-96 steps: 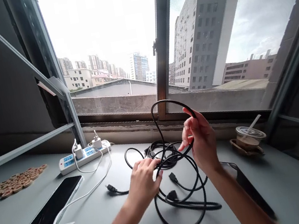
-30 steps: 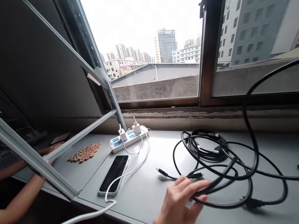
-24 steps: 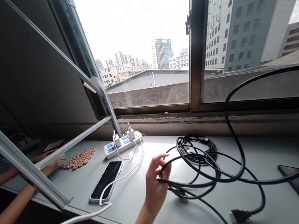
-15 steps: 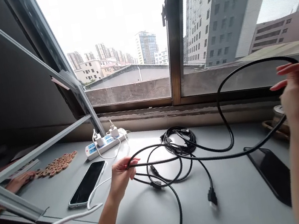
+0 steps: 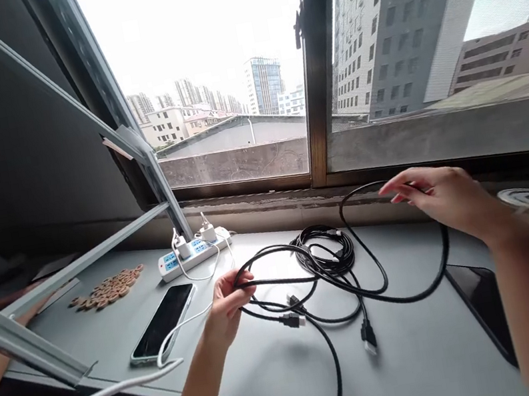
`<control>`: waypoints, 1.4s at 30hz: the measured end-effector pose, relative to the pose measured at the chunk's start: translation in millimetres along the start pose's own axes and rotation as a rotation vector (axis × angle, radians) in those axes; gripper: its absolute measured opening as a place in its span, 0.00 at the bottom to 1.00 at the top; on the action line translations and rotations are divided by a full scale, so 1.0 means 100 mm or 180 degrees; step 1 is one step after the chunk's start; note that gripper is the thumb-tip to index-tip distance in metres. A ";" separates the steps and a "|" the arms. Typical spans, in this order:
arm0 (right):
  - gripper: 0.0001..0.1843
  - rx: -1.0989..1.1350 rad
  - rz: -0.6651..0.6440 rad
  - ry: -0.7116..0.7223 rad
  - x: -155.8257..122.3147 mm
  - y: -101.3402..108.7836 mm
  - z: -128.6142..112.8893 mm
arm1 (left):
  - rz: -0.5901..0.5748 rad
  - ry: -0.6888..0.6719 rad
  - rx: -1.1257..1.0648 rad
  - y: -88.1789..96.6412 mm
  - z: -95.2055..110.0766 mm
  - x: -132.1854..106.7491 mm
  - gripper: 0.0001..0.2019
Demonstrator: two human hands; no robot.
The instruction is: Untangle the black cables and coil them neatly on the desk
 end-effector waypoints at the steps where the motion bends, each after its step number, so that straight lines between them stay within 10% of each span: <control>1: 0.06 0.0104 -0.0217 0.0158 -0.01 -0.07 -0.12 | 0.0057 -0.0030 -0.0024 -0.01 0.01 0.00 0.12; 6: 0.14 0.0799 -0.0390 0.1002 -0.21 -0.07 -0.90 | 0.0221 -0.0081 0.0061 -0.05 -0.04 0.00 0.11; 11: 0.16 0.0872 -0.1620 0.1136 -0.54 -0.45 -1.40 | 0.0060 -0.0259 0.0258 -0.16 0.02 0.01 0.09; 22: 0.10 -0.0107 -0.1976 0.0371 -0.56 -0.94 -1.07 | 0.0249 -0.0717 0.0183 -0.16 0.27 -0.06 0.08; 27: 0.10 0.0760 -0.2712 0.0415 -0.64 -1.11 -1.05 | 0.0258 -0.0752 0.0282 0.00 0.29 -0.01 0.12; 42: 0.20 0.1854 -0.2364 0.0379 -0.38 -0.84 -0.96 | 0.0325 -0.0872 0.0924 0.06 0.34 0.00 0.16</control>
Point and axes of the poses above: each hand's wrist, its own x-axis towards the middle knuckle, its own y-axis out of the back of the hand, z = x × y, the point moved 9 cm from there along x, towards the middle knuckle, and after that the axes turned 3 degrees about -y, right-handed, at the moved point
